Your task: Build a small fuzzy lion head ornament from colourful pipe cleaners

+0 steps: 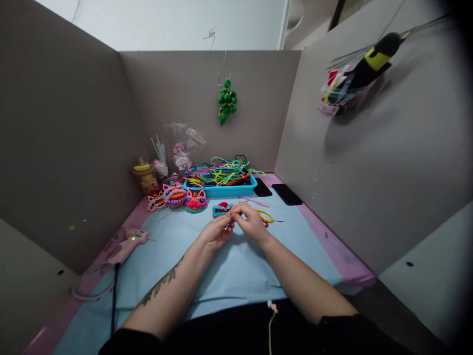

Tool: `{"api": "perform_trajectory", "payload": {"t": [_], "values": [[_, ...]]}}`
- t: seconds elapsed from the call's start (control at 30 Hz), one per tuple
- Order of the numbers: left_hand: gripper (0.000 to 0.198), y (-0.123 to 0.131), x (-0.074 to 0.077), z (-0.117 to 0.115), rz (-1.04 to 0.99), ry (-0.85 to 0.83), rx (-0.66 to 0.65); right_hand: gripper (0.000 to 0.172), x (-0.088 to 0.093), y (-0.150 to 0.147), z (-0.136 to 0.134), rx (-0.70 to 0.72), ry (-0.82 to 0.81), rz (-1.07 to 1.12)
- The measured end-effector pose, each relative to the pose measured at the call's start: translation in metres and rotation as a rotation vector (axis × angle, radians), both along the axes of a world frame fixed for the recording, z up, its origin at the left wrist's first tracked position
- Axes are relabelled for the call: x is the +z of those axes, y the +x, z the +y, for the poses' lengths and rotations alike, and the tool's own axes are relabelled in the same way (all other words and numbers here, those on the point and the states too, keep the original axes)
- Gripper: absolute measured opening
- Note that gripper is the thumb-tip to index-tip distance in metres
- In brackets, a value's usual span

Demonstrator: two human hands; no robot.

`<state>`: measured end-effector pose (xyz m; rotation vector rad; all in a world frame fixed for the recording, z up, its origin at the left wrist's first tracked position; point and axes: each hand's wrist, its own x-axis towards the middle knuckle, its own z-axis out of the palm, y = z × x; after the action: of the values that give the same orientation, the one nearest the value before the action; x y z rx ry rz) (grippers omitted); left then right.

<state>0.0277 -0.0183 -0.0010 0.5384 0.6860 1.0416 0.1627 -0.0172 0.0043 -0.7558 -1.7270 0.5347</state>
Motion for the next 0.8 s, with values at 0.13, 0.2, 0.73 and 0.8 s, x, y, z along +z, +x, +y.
{"api": "perform_trajectory", "payload": {"t": [0.13,0.2,0.73,0.8], "values": [[0.005,0.003,0.002,0.0,0.007,-0.019,0.116,0.012,-0.006,-0.005,0.001,-0.045,0.042,0.023],[0.004,0.002,0.003,0.001,0.028,0.007,0.163,0.015,-0.009,-0.008,0.002,-0.047,0.066,0.003],[0.017,-0.049,0.081,-0.028,0.192,0.293,0.577,0.036,-0.005,-0.006,-0.01,-0.159,0.075,0.053],[0.018,-0.084,0.109,-0.044,0.293,0.416,0.693,0.032,-0.002,-0.005,-0.012,-0.15,0.067,0.065]]}}
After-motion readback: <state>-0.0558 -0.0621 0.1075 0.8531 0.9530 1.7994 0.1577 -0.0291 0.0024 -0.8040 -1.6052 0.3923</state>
